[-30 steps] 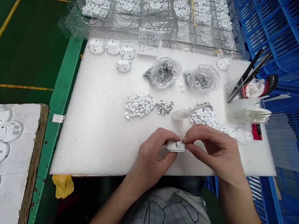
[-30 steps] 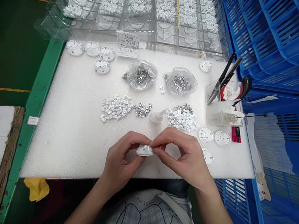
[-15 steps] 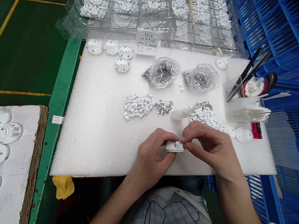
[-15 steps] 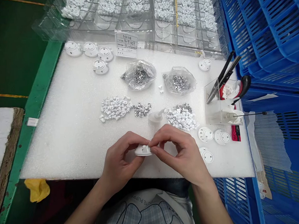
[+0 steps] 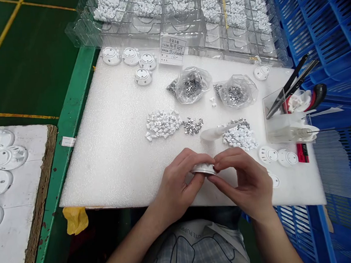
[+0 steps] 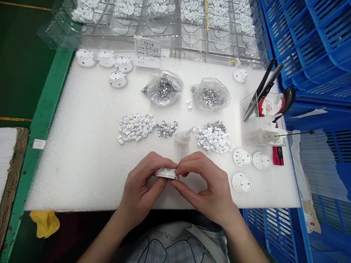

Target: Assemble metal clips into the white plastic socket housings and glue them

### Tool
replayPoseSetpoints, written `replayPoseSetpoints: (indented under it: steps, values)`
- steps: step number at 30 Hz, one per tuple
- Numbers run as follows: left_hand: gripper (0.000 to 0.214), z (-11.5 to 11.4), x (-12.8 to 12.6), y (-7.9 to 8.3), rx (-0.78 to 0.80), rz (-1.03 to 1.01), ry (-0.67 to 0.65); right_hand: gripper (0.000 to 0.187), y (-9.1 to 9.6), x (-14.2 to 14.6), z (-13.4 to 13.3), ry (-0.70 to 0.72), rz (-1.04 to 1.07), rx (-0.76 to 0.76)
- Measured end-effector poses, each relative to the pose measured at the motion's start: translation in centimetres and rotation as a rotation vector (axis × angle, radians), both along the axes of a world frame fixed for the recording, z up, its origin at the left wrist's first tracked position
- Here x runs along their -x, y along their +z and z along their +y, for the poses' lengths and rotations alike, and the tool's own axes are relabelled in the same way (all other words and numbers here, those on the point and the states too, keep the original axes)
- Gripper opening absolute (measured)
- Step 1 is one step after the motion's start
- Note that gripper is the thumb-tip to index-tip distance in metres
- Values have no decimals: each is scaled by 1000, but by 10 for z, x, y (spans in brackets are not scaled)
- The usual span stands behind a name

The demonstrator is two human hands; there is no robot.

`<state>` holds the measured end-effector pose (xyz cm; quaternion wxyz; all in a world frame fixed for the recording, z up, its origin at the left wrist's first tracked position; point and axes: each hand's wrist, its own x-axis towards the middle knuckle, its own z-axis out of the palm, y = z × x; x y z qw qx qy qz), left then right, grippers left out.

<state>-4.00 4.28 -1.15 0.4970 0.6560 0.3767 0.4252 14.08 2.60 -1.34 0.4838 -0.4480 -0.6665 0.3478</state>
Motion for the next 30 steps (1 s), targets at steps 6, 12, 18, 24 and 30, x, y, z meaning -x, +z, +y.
replayPoseSetpoints:
  steps: [6, 12, 18, 24, 30]
  values:
    - [23, 1, 0, 0, -4, -5, 21, 44, -7, 3, -2, -94, -86, -199]
    - [23, 0, 1, 0, -18, -14, -30, 49, -8, 3, 0, -114, -209, -289]
    - [25, -2, 1, 1, -13, -28, -56, 46, -8, 3, 1, -130, -272, -384]
    - [26, -1, 2, 3, 63, -54, -73, 45, -9, 2, 1, -129, -255, -372]
    - [22, 0, 3, 5, 109, -99, -91, 52, -13, 2, 1, -113, -35, -278]
